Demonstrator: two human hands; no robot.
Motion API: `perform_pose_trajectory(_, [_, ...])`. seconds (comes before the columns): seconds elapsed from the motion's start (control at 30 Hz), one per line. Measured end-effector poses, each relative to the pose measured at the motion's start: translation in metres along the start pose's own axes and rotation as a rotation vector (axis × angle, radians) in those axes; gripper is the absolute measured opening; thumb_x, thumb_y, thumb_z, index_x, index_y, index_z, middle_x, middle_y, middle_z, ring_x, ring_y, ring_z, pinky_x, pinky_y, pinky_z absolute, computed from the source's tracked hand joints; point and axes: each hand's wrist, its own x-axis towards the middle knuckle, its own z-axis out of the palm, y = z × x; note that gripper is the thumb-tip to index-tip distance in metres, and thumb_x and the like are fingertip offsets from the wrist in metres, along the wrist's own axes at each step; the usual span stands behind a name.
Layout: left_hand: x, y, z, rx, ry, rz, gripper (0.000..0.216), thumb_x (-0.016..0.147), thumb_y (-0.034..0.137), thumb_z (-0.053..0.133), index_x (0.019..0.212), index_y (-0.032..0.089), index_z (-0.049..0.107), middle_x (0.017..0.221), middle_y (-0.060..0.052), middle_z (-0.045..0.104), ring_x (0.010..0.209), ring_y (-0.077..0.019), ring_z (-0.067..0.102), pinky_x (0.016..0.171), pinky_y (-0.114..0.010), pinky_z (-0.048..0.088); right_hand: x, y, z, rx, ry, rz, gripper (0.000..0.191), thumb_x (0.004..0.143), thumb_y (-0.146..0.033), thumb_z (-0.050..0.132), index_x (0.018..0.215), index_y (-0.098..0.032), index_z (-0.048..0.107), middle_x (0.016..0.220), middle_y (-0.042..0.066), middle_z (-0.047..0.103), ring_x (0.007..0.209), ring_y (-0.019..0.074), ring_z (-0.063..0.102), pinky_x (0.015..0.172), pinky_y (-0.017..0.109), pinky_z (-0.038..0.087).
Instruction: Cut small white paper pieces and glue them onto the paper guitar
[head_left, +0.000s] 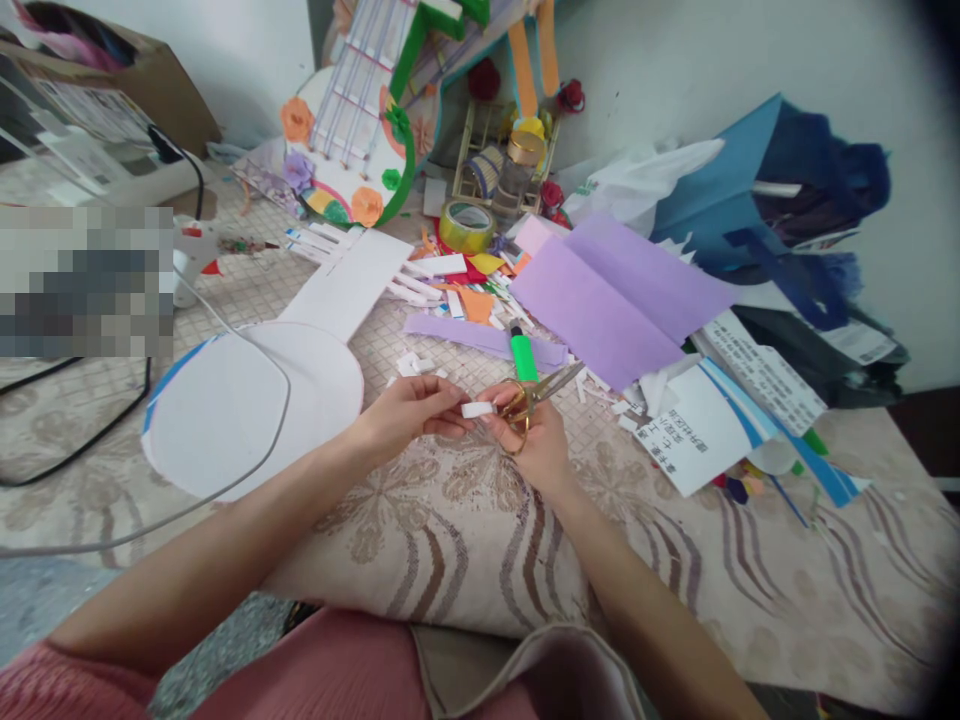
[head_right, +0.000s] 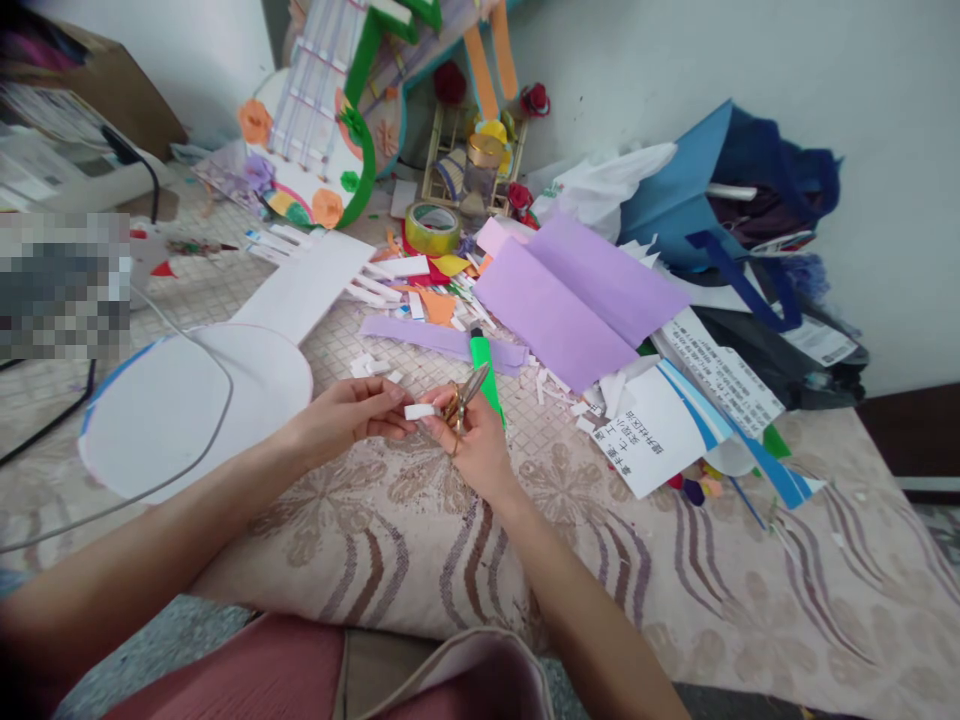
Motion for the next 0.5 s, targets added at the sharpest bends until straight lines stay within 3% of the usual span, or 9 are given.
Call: perform_pose_trajectory(0.5, [0.0000,-0.0021,-0.0019,-0.020,0.010,0.010,0.011,0.084,0.018,0.070,0.081,0.011,0.062,0.074,-0.004,0.072,0.069,-0.0128,0.072,0.067,-0.021,0.058,-0.0001,0.0053,-0.0009,-0.012,-0.020,0.008,0.022,0.082,-0.039,0.066,0.089,-0.026,0.050,0.096,0.004,0.066,0.088,0.0194,0.065,0.080,0.035,0.052])
